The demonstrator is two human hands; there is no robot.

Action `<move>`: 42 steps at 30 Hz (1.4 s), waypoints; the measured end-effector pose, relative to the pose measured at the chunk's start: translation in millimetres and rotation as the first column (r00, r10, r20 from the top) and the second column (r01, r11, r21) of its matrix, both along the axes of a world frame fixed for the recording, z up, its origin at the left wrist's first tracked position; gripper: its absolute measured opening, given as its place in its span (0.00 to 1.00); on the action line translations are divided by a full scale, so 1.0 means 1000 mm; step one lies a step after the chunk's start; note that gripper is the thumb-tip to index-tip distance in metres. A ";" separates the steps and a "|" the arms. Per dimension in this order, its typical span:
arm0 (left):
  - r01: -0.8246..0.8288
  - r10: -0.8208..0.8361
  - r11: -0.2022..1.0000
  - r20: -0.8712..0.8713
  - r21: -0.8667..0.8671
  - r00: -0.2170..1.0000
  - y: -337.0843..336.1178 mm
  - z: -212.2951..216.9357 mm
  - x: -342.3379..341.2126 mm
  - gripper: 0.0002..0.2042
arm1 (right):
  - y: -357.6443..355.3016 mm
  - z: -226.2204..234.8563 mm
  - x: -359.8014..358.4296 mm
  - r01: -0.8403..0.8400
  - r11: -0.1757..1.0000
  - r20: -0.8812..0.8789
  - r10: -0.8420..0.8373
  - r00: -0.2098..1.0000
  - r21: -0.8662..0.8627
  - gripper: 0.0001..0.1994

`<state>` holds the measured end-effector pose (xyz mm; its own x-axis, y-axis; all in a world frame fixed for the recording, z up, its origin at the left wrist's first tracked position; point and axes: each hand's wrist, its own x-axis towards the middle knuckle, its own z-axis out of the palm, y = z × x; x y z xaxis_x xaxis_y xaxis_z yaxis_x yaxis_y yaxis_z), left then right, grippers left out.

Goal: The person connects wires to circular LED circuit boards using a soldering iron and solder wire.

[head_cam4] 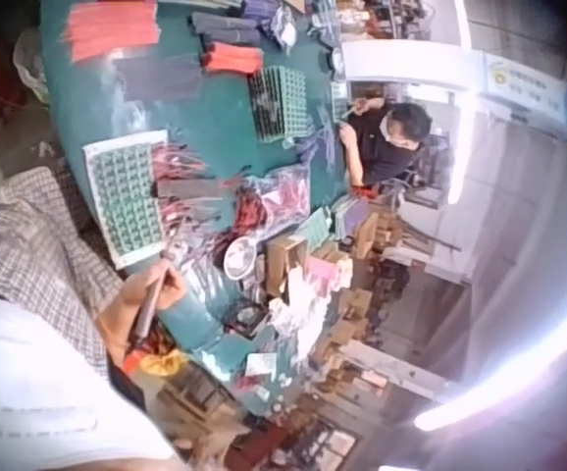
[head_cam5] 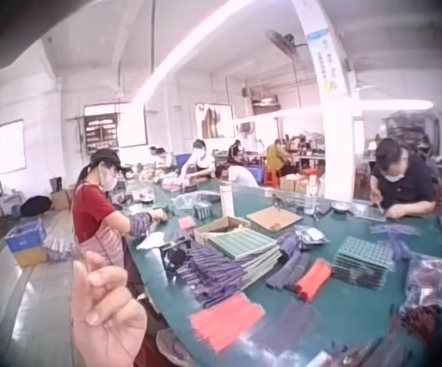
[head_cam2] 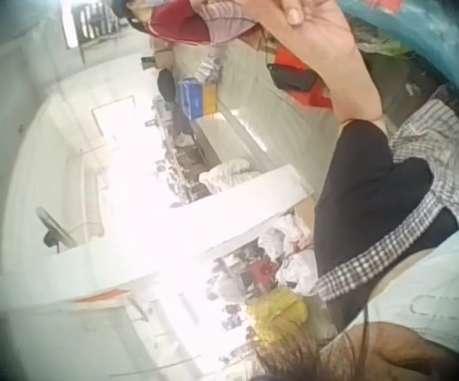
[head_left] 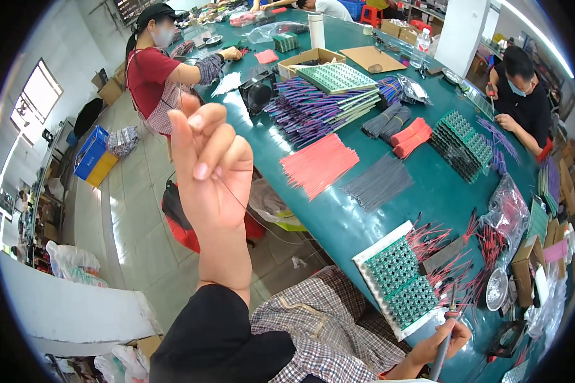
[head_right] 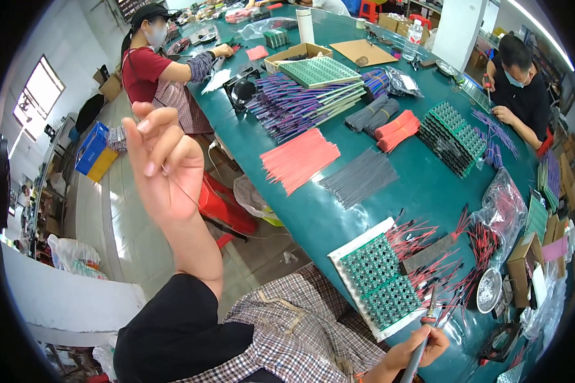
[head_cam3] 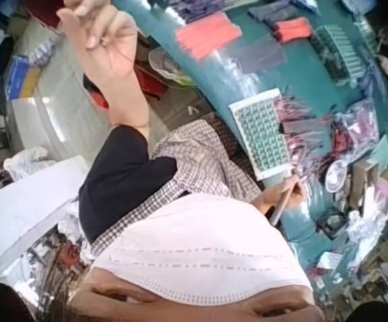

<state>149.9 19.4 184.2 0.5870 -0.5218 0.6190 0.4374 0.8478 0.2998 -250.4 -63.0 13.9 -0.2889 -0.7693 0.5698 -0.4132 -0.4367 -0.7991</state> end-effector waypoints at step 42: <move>-0.183 0.228 0.960 -0.217 0.211 0.949 -0.020 -0.030 0.058 0.04 | 0.046 0.034 0.036 -0.229 0.961 0.286 0.178 0.942 0.156 0.16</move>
